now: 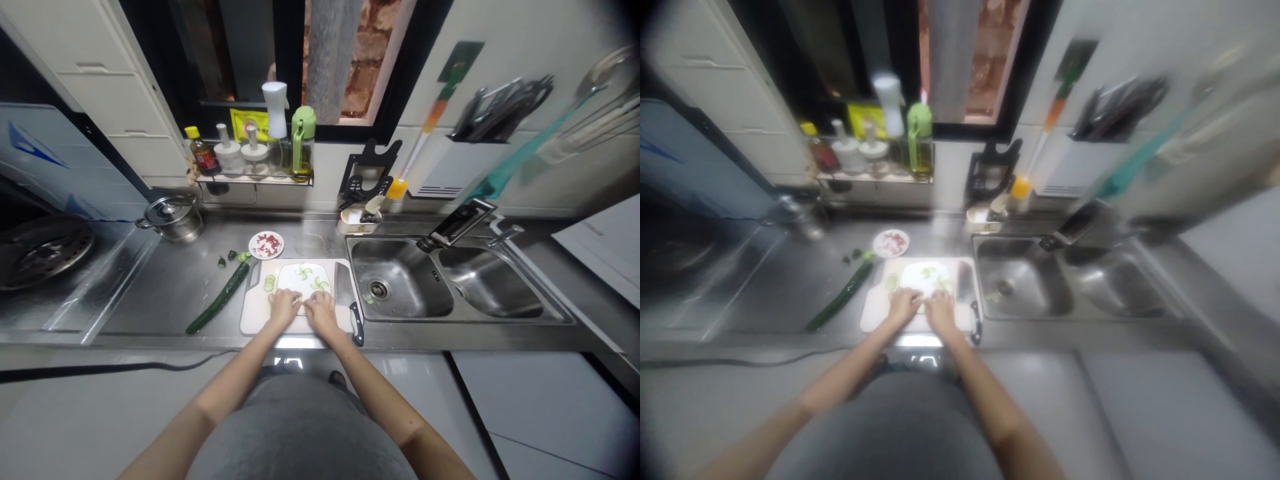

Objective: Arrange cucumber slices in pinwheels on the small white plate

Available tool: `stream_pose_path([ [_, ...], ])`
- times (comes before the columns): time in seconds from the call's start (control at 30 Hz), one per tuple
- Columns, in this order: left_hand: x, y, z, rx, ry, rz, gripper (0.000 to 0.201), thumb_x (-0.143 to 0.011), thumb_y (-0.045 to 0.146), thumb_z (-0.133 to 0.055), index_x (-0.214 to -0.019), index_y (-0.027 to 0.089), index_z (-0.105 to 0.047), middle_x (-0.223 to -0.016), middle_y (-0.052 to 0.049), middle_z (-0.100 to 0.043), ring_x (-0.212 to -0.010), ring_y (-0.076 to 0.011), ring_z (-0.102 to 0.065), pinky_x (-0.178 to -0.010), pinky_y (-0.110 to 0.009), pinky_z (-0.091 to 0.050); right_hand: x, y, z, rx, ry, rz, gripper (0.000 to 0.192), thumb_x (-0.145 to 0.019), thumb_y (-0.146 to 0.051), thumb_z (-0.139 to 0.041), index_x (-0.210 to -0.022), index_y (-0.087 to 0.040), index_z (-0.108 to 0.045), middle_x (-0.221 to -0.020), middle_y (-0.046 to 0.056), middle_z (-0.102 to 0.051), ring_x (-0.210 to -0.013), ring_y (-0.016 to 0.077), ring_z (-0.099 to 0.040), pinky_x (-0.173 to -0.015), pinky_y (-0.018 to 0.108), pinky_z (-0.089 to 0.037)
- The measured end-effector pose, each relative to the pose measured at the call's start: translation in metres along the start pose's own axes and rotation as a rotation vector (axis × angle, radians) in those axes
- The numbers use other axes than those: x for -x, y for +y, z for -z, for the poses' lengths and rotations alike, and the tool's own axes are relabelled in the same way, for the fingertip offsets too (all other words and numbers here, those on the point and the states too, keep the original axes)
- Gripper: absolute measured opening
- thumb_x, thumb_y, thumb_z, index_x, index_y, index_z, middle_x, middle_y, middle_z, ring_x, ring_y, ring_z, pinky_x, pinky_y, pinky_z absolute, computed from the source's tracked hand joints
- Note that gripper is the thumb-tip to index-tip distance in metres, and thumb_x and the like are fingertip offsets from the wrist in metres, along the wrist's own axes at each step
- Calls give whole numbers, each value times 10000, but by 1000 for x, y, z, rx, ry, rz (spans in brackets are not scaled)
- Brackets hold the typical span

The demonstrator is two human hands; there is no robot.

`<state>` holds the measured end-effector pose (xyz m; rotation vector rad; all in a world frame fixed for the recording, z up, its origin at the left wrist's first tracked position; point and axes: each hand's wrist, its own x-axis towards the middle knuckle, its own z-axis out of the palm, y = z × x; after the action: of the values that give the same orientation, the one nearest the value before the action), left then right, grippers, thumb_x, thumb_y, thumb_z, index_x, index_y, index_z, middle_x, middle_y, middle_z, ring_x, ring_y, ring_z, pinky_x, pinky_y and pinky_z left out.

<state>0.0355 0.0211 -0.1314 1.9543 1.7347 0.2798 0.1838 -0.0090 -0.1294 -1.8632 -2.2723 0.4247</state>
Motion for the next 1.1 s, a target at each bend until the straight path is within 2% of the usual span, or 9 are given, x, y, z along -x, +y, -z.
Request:
stream_pose_path([
  [0.43,1,3,-1,-20,-6,16,304,-925,328,-514,-1154,256,-700,-1136,-97,-674,-1125,-280,-507,-982,-436,-300,0,-2,-1,59,-29,15,279,-965,-228,-469,-1105,-240,-710,-1169,106,-539,-1091,261,-372,-936,395,-277],
  [0.73,2,8,3,-87,-33,13,310,-930,329,-494,-1164,262,-686,-1148,-96,-668,-1141,-289,-490,-968,-450,-291,-1,-6,7,147,-71,91,342,-964,-211,-435,-1210,-235,-671,-1198,126,-539,-1125,278,-372,-974,420,-260],
  [0.97,2,11,3,-127,-19,-3,323,-913,270,-472,-1154,251,-687,-1168,-114,-654,-1151,-305,-480,-958,-472,-295,-4,-12,15,220,-113,186,349,-963,-167,-407,-1190,-184,-672,-1170,138,-569,-1149,276,-401,-1021,428,-252],
  [1.1,3,11,5,-74,-15,25,321,-904,258,-485,-1153,268,-688,-1161,-100,-667,-1140,-298,-497,-961,-464,-299,-9,-11,18,227,-121,252,351,-957,-155,-408,-1188,-185,-671,-1152,129,-584,-1163,272,-406,-1045,440,-245],
])
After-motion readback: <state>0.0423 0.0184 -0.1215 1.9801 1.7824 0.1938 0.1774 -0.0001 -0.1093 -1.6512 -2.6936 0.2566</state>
